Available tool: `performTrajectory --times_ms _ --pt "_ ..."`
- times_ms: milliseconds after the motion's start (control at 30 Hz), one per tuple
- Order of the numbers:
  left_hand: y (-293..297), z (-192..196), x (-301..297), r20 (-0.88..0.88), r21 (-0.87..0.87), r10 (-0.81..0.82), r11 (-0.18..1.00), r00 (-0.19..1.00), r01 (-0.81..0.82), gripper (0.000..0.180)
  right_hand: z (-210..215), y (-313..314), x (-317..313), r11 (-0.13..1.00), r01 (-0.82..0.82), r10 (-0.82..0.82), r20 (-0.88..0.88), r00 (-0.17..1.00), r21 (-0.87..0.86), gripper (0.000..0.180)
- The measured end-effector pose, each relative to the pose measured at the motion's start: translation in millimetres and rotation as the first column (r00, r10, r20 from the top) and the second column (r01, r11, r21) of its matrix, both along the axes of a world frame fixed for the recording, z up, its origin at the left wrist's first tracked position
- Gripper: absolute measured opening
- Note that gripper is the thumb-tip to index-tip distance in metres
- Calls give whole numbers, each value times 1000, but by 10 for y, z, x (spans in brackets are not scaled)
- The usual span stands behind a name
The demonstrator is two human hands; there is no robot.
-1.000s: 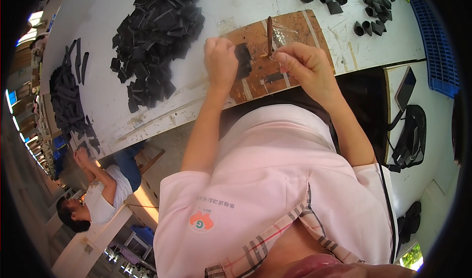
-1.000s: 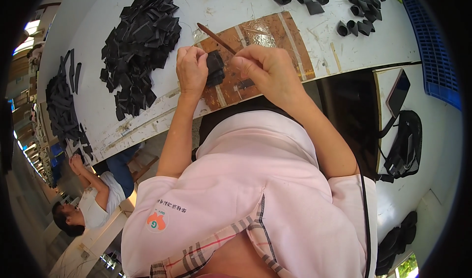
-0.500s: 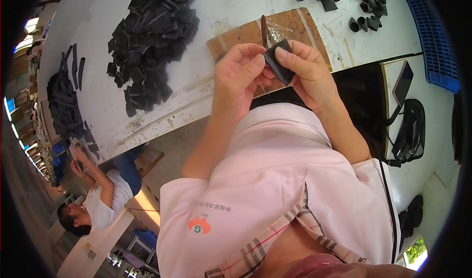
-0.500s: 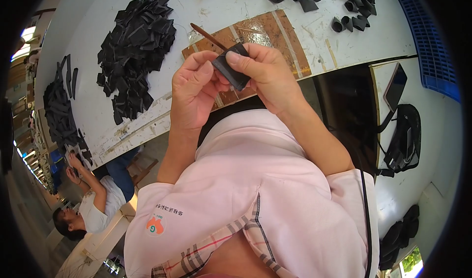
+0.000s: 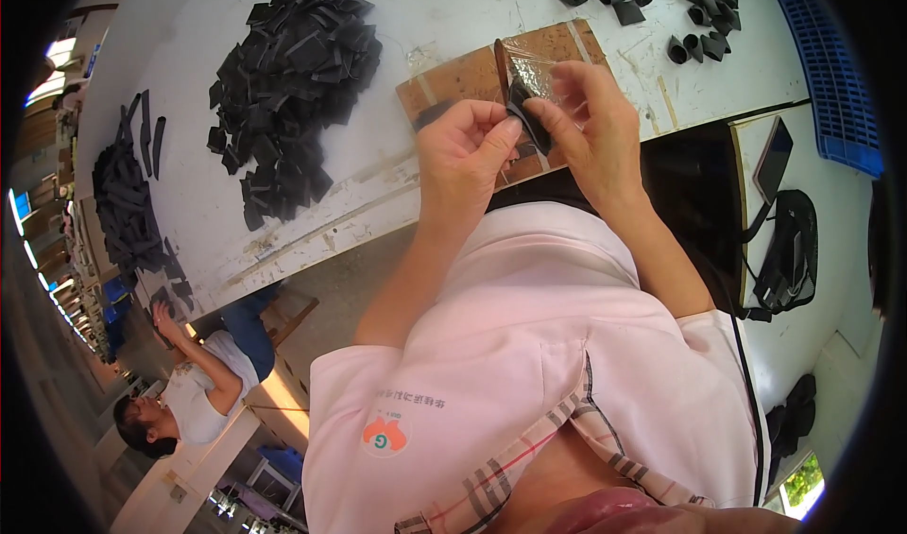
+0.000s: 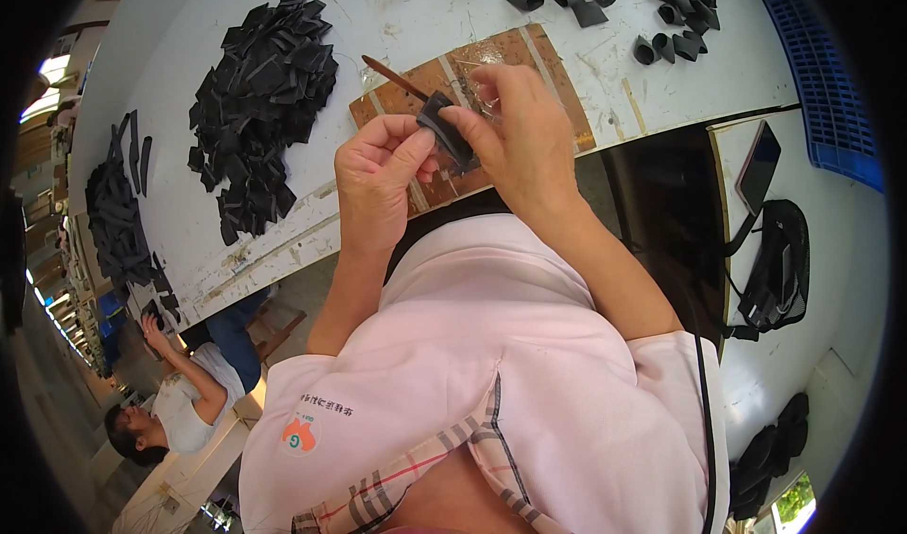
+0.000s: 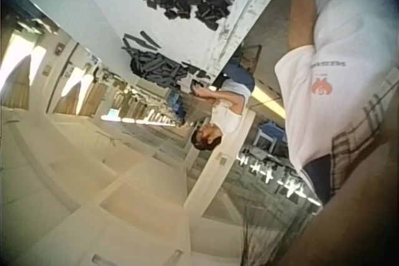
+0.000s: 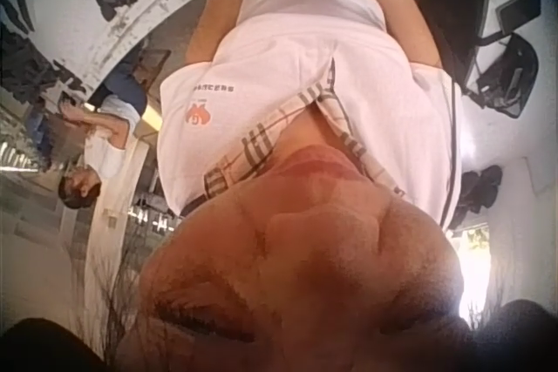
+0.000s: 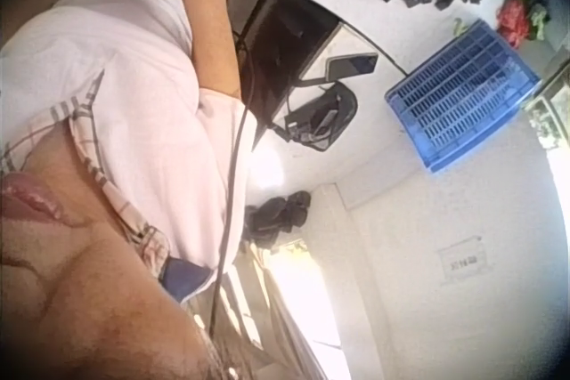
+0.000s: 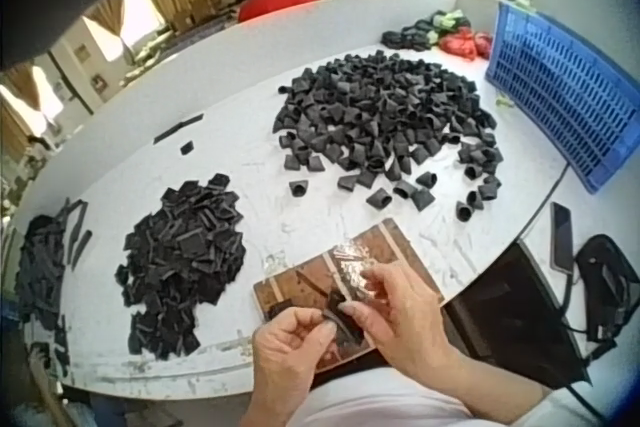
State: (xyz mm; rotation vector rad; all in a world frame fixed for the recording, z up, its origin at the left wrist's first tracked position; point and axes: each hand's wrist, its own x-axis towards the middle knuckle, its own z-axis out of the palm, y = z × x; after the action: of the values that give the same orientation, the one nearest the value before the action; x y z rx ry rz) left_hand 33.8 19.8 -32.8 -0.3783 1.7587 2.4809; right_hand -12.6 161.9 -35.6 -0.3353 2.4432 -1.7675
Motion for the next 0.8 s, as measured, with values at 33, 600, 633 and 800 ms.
performTrajectory --times_ms 33,600,633,800 --pt "13 11 2 -42 -167 18 986 999 -25 8 -19 -17 9 954 224 -88 -529 844 199 22" --pt "-125 181 -81 100 532 -14 846 995 -42 15 111 -143 13 967 -12 49 141 989 -255 5" --pt "-125 201 -71 76 447 -60 894 995 20 18 136 -130 -3 815 107 219 473 853 -570 6" --pt "72 177 -38 -385 -588 160 717 909 -375 4 86 -74 -28 398 208 678 439 589 -894 12"
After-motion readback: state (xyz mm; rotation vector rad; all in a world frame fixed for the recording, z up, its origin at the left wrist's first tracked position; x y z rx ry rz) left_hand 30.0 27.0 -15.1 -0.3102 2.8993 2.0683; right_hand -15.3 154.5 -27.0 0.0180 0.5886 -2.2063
